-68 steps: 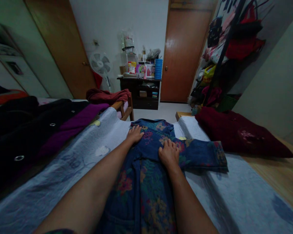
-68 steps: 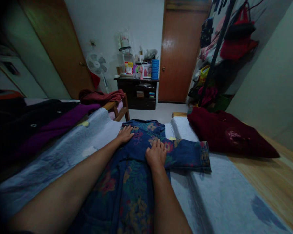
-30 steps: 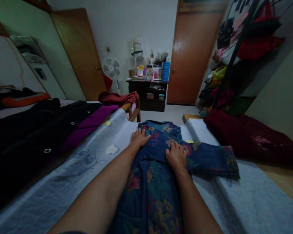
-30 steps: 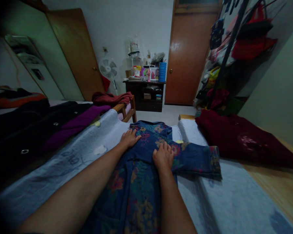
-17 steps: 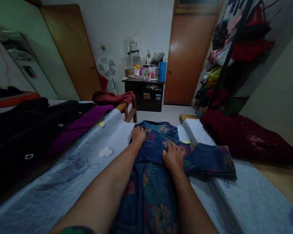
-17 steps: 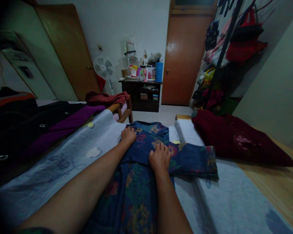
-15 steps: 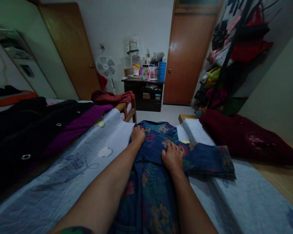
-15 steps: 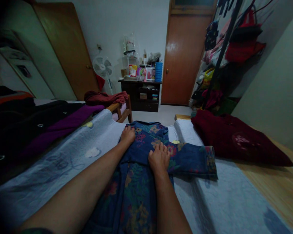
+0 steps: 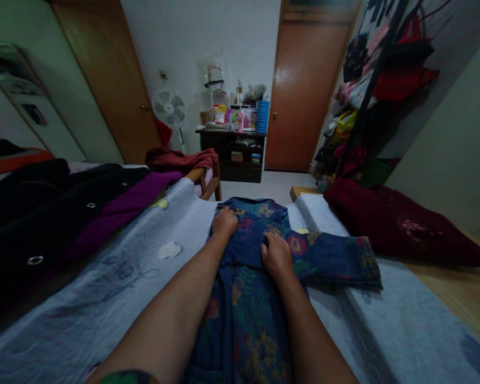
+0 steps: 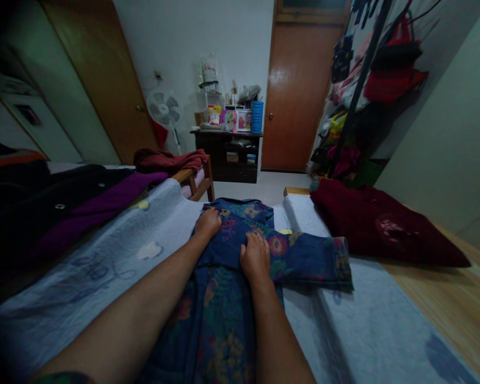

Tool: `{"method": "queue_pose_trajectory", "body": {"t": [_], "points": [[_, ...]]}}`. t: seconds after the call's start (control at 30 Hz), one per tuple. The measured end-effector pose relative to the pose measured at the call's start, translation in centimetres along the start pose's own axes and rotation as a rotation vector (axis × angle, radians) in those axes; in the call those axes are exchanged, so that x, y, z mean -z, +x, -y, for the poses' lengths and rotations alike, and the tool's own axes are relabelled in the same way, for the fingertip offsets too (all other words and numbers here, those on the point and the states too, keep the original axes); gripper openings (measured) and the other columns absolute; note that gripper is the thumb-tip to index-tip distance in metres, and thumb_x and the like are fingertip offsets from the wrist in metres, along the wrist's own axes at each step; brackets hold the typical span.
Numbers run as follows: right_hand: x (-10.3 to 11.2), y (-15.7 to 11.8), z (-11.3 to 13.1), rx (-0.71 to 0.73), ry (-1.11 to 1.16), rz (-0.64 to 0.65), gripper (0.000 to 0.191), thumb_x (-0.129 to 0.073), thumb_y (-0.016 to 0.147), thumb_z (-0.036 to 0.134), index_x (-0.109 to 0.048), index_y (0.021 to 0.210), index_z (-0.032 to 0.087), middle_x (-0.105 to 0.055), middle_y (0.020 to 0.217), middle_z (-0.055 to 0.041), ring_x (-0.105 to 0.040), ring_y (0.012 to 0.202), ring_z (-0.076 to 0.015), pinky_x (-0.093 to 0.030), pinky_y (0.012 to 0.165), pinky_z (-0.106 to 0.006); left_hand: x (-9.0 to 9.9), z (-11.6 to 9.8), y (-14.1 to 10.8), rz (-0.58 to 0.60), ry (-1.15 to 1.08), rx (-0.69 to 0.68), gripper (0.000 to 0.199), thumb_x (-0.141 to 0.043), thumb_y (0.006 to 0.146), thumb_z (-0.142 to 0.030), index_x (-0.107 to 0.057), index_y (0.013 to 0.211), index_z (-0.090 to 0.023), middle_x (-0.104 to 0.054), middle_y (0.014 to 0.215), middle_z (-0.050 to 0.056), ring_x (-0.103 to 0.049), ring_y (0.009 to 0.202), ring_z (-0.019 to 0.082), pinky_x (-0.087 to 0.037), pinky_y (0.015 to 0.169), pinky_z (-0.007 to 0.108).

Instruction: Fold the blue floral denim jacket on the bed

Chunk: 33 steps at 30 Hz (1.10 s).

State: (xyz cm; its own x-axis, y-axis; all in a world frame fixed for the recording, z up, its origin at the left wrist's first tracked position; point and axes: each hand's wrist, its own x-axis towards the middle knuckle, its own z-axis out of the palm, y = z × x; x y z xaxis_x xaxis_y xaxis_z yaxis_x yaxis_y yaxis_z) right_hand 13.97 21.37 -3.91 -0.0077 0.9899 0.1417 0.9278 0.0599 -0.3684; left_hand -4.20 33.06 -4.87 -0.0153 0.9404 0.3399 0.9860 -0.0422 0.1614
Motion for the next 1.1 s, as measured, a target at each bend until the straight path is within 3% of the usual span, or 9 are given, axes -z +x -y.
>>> {"method": "queue_pose_trajectory", "body": {"t": [0.23, 0.43, 0.7, 0.83, 0.93, 1.0, 1.1], "points": [[0.1, -0.4, 0.5, -0.090, -0.064, 0.013, 0.049, -0.042, 0.094, 0.034, -0.047, 0.142, 0.023, -0.039, 0.153, -0.0079, -0.030, 0.143, -0.0235, -0.019, 0.114, -0.041, 0.3, -0.1, -0.1, -0.003, -0.007, -0.003, 0.038, -0.039, 0.089, -0.018, -0.068, 0.113, -0.015, -0.061, 0.128, 0.013, -0.055, 0.120, 0.025, -0.043, 0.103, 0.035], [0.8, -0.3, 0.3, -0.200, -0.129, 0.024, 0.058, -0.046, 0.091, 0.046, -0.049, 0.141, 0.015, -0.035, 0.154, -0.0192, -0.030, 0.142, -0.0311, -0.019, 0.113, -0.043, 0.3, -0.1, -0.1, 0.003, 0.008, -0.022, 0.036, -0.041, 0.090, -0.024, -0.068, 0.110, -0.014, -0.063, 0.123, 0.014, -0.055, 0.119, 0.026, -0.043, 0.103, 0.035], [1.4, -0.2, -0.9, -0.260, -0.133, 0.012, 0.064, -0.046, 0.090, 0.047, -0.044, 0.144, 0.013, -0.036, 0.153, -0.0192, -0.032, 0.141, -0.0316, -0.022, 0.112, -0.042, 0.7, -0.2, -0.4, -0.002, 0.026, -0.048, 0.038, -0.045, 0.090, -0.033, -0.067, 0.113, -0.012, -0.061, 0.126, 0.017, -0.054, 0.119, 0.030, -0.043, 0.102, 0.040], [1.0, -0.3, -0.7, -0.255, -0.145, -0.006, 0.063, -0.046, 0.090, 0.044, -0.043, 0.145, 0.014, -0.034, 0.154, -0.0188, -0.028, 0.142, -0.0320, -0.018, 0.113, -0.044, 1.5, -0.9, -0.8, 0.090, 0.022, -0.158, 0.036, -0.039, 0.092, -0.022, -0.065, 0.115, -0.014, -0.065, 0.120, 0.015, -0.054, 0.120, 0.028, -0.033, 0.110, 0.045], [0.7, -0.4, -0.7, -0.254, -0.144, -0.017, 0.063, -0.045, 0.091, 0.044, -0.042, 0.146, 0.014, -0.033, 0.155, -0.0184, -0.026, 0.143, -0.0322, -0.016, 0.113, -0.045, 1.9, -2.5, -1.0, 0.182, -0.006, -0.228, 0.037, -0.038, 0.093, -0.020, -0.062, 0.121, -0.019, -0.064, 0.126, 0.011, -0.055, 0.122, 0.023, -0.036, 0.108, 0.036], [0.6, -0.3, -0.7, -0.255, -0.138, -0.016, 0.062, -0.046, 0.091, 0.044, -0.043, 0.145, 0.014, -0.033, 0.155, -0.0185, -0.026, 0.143, -0.0321, -0.016, 0.113, -0.045, 1.9, -4.0, -1.4, 0.255, -0.020, -0.255, 0.037, -0.041, 0.094, -0.027, -0.059, 0.125, -0.019, -0.059, 0.134, 0.011, -0.051, 0.128, 0.022, -0.038, 0.107, 0.033], [0.5, -0.2, -1.0, -0.250, -0.133, -0.016, 0.058, -0.044, 0.092, 0.040, -0.043, 0.145, 0.016, -0.034, 0.154, -0.0170, -0.027, 0.143, -0.0303, -0.018, 0.112, -0.044, 1.9, -6.0, -2.3, 0.378, -0.025, -0.248, 0.054, -0.045, 0.092, -0.045, -0.049, 0.138, -0.017, -0.044, 0.150, 0.016, -0.039, 0.138, 0.029, -0.038, 0.109, 0.042]]}}
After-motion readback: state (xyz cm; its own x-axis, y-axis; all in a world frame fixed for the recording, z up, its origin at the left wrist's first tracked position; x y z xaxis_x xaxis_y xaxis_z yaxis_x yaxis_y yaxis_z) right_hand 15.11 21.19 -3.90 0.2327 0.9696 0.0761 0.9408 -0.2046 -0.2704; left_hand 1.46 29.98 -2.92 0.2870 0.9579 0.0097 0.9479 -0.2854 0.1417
